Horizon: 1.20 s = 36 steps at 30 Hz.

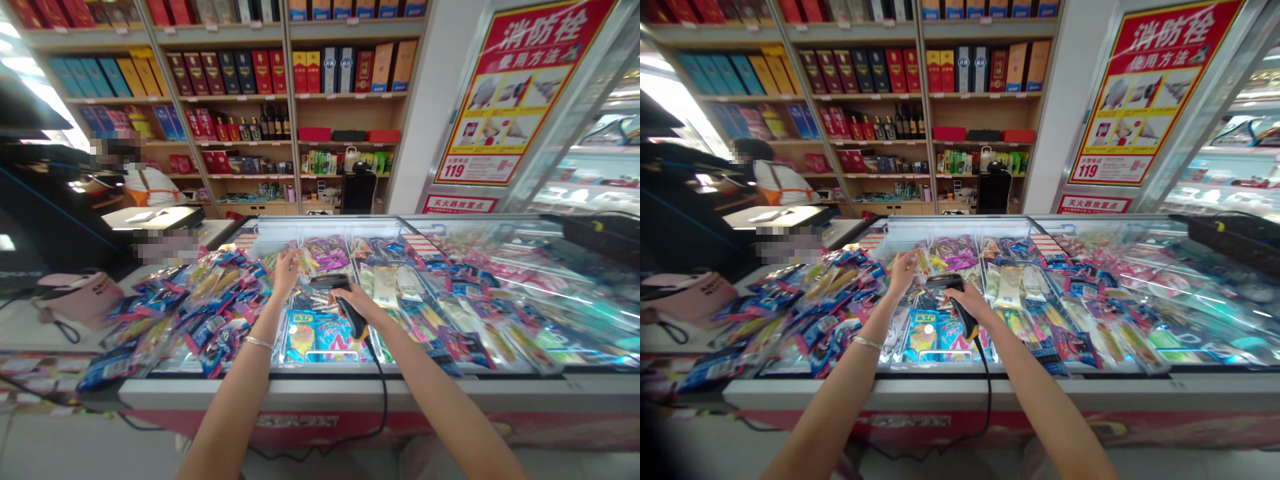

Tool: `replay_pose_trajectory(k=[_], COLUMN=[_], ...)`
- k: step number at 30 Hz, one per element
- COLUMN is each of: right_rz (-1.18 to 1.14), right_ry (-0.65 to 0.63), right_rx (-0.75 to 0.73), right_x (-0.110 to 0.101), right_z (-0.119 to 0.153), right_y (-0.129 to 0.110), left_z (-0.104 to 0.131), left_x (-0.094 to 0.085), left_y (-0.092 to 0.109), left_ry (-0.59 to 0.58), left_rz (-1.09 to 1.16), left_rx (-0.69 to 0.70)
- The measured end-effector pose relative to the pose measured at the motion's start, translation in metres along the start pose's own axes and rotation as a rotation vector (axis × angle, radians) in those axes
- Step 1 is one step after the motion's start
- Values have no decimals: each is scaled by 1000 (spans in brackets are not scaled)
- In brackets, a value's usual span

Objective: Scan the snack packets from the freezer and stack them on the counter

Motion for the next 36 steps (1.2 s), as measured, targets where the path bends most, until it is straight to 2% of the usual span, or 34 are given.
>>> replay_pose_trajectory(k=[5,12,23,32,36], right_rz=[-25,-12,28,46,65], right_ry=[61,52,28,29,37], right_rx=[-3,-16,-52,-55,-60], right_x=[-1,-3,-5,-7,-7], right_z=[-1,-2,-3,-4,-4], right_y=[-1,1,3,6,4], left_z=[-3,-2,-2,-1,-2], left_x=[6,8,10,10,11], left_y=[-11,-8,-6,0,-5], left_ry=[-24,-54,-107,-63,-57], left_rz=[119,67,-10,-79,-49], left_rx=[-54,75,135,190,154])
Point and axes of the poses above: each hand's wrist, its own z-axis away from the middle knuckle, its own x-axis out of the palm, y = z × x, the point moved 1 cm from there along -z, towards the middle knuckle, and after that the axes turned 9 degrees about -x, right-handed, at the moved point
